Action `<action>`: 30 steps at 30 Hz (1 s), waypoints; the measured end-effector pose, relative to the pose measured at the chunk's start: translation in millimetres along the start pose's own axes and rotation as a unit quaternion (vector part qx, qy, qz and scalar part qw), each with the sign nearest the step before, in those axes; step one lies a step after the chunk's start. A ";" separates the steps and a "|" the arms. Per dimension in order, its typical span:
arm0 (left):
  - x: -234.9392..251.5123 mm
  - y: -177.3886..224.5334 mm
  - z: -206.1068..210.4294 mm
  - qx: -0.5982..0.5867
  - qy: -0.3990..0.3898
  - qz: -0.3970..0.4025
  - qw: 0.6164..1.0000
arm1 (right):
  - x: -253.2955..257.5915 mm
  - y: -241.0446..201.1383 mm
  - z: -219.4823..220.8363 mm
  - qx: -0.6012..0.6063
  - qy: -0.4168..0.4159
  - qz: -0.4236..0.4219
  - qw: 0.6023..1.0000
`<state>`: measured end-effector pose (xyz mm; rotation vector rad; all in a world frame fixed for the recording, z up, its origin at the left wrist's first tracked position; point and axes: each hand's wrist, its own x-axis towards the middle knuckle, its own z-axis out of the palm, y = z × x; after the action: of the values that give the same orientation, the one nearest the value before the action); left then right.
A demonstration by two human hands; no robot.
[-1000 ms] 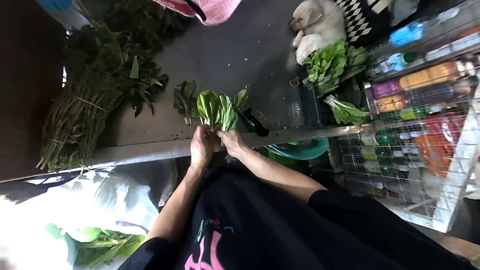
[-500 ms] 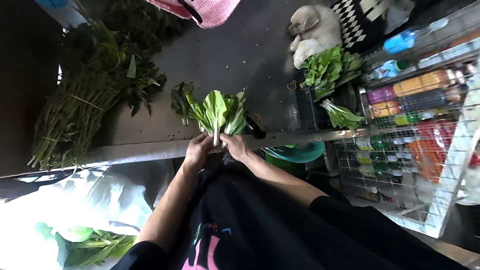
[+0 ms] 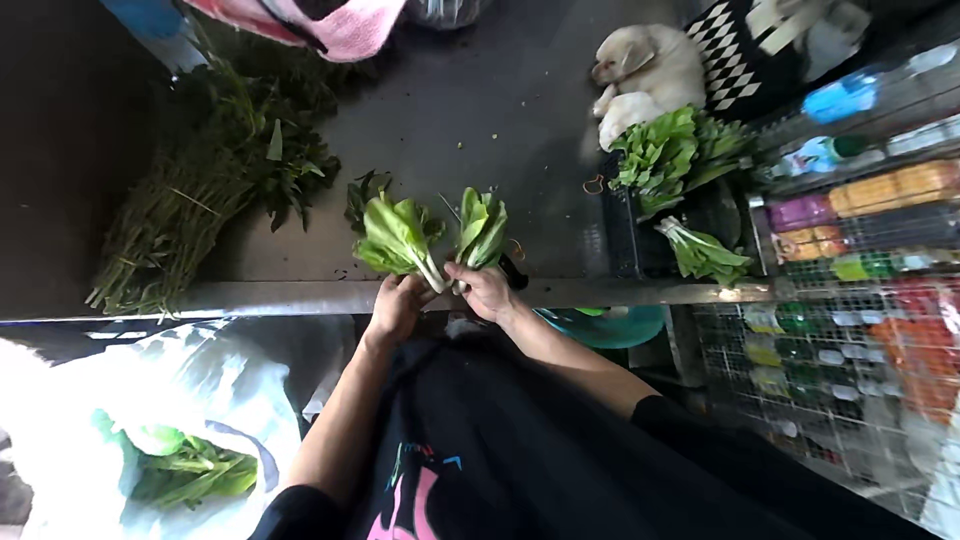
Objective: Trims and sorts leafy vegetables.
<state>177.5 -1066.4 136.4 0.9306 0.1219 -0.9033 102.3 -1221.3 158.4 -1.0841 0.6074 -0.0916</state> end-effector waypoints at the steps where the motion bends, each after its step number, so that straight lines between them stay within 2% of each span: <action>1: -0.7 -0.9 6.0 -0.028 -0.003 0.004 1.000 | 1.4 -4.5 -4.8 0.012 0.002 -0.007 1.000; 4: -1.1 -10.1 22.4 -0.090 0.043 0.026 0.995 | 3.3 -13.6 -19.8 0.021 0.036 -0.058 0.997; 6: 3.8 -14.8 27.2 -0.102 0.099 0.056 0.988 | 4.0 -22.2 -34.2 -0.023 0.057 -0.125 0.990; 9: 5.6 -17.2 35.1 -0.009 0.126 0.091 0.988 | 7.4 -41.2 -57.9 -0.151 0.006 -0.193 0.970; 12: 4.9 -25.7 59.7 0.135 0.128 0.111 0.976 | 5.1 -51.4 -63.4 -0.217 -0.072 -0.146 0.962; 16: 6.5 -41.0 94.4 0.337 0.162 0.128 0.919 | 1.3 -51.3 -69.9 -0.246 -0.042 -0.072 0.966; 20: -1.1 -56.0 108.6 0.408 0.163 0.138 0.888 | 0.5 -45.2 -97.9 -0.242 -0.014 -0.034 0.969; 22: -4.6 -68.4 110.5 0.392 0.174 0.157 0.889 | -5.8 -38.3 -109.4 -0.206 -0.021 -0.057 0.977; 24: -2.5 -76.7 113.5 0.331 0.178 0.187 0.908 | -4.7 -37.8 -116.1 -0.159 -0.048 -0.080 0.983; 30: 1.5 -91.1 116.4 0.192 0.159 0.210 0.945 | -6.2 -44.8 -118.1 -0.017 -0.069 -0.010 0.997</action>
<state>81.2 -1177.8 149.2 1.4012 0.0190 -0.3766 47.2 -1335.1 160.9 -1.1205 0.4748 -0.0232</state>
